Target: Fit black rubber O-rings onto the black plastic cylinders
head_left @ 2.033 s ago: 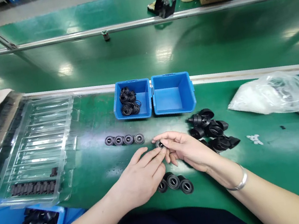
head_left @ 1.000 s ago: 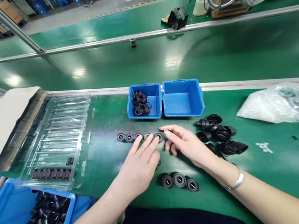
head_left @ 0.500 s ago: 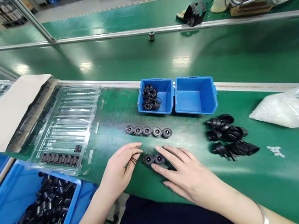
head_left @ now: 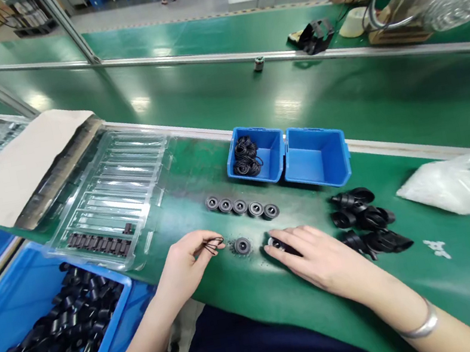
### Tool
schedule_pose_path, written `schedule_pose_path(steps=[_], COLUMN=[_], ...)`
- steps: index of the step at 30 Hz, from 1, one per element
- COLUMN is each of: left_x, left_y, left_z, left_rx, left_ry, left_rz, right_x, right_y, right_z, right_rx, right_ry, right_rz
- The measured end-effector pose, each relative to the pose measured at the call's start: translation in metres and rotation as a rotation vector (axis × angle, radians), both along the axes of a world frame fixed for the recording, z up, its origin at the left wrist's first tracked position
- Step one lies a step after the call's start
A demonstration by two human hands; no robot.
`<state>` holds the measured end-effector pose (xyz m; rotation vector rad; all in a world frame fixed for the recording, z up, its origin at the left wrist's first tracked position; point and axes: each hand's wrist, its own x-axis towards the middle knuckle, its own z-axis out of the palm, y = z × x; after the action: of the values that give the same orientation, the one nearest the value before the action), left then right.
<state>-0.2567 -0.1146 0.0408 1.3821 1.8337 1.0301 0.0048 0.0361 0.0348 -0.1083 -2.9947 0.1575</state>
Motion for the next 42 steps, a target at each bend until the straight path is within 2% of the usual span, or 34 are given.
schedule_pose_path(steps=[3, 6, 9, 12, 15, 20, 23, 28, 32, 42], left_x=[-0.002, -0.001, -0.002, -0.005, -0.011, -0.015, -0.013, -0.015, -0.017, -0.021], left_y=[0.0, 0.0, 0.0, -0.003, -0.009, -0.016, -0.016, -0.016, -0.019, -0.035], left_z=[-0.001, 0.0, 0.003, 0.005, 0.007, 0.015, 0.018, 0.018, 0.015, 0.01], left_rx=[-0.014, -0.025, -0.025, -0.016, -0.015, -0.001, 0.02, 0.058, 0.07, 0.064], left_ry=[-0.051, -0.114, -0.135, -0.151, -0.161, -0.17, -0.15, -0.164, -0.155, -0.16], left_rz=[0.027, 0.045, 0.076, 0.114, 0.157, 0.147, 0.101, 0.06, 0.054, 0.114], right_x=[-0.003, -0.018, -0.043, -0.067, -0.082, -0.102, -0.114, -0.122, -0.121, -0.122], right_y=[-0.004, -0.02, -0.036, -0.044, -0.045, -0.044, -0.045, -0.044, -0.042, -0.04], right_z=[0.009, 0.014, 0.009, 0.002, 0.002, 0.017, 0.022, 0.017, 0.013, 0.006], right_rx=[0.016, 0.057, 0.083, 0.045, -0.119, -0.591, -0.853, -1.109, -1.226, -1.244], right_ry=[0.092, 0.157, 0.128, 0.148, 0.202, 0.357, 0.339, 0.287, 0.25, 0.218], right_rz=[-0.056, -0.068, -0.069, -0.037, -0.02, -0.206, -0.236, -0.315, -0.349, -0.415])
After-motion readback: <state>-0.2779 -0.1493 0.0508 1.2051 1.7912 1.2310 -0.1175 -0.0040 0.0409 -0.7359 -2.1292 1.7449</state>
